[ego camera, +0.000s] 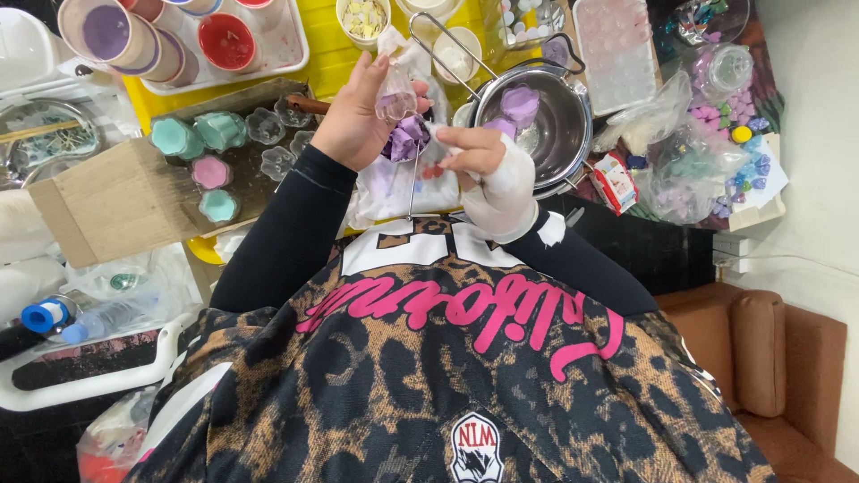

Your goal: Prepare and assemble decorative scented candles using wax shapes and liquid wax.

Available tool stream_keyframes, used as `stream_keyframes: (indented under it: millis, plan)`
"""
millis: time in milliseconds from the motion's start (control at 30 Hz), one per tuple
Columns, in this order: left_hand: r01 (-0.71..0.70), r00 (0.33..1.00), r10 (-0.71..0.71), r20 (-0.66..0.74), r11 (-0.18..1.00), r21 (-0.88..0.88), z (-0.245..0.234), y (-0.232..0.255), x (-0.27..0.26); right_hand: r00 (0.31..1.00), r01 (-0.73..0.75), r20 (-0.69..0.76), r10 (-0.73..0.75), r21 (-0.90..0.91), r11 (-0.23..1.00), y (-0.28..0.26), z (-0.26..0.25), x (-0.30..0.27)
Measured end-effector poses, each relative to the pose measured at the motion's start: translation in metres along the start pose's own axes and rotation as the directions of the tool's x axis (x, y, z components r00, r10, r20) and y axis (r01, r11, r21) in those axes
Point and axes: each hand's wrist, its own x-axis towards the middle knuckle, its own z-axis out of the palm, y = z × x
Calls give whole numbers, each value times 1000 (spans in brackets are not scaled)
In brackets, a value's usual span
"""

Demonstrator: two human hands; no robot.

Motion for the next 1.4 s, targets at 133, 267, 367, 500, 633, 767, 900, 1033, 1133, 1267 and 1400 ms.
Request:
stream_keyframes:
  millis: [133,267,367,500,633,767,900,1033,1133,1267,1400]
  plan:
    - [-7,1000,7,5,1000,12,1,1,-1,998,58,17,-58,-37,998,-6,-4,-2]
    - [-20,1000,19,17,999,33,-4,-2,0,989,142,51,-139,-78,987,-9,-16,-6]
    - [-7,1000,6,27,1000,22,-11,-6,3,992,123,37,-121,-73,990,-19,-24,-4]
    - [86,994,-93,-62,990,-109,-16,-4,1,999,46,-21,-46,-40,998,-24,-28,-9]
    - [25,997,-27,-72,999,-34,-12,-8,-4,992,127,1,-127,-76,989,-15,-20,-5]
    - [-66,979,72,-189,997,39,-5,-14,-9,975,194,132,-177,-125,973,-7,-10,10]
    - [-99,958,125,-256,989,113,-8,-22,-8,948,264,232,-216,-200,944,-5,-3,20]
    - [-62,951,129,-283,971,233,7,-12,-16,934,267,284,-216,-157,951,-8,-4,24]
    - [-57,950,130,-285,966,251,1,-12,-16,924,288,307,-230,-162,944,-12,-5,23]
    - [-44,944,120,-309,969,243,-4,-11,-10,912,283,350,-212,-165,945,-22,-15,21]
    - [-19,944,70,-323,987,159,9,-2,-10,917,241,354,-182,-129,962,-35,-28,20]
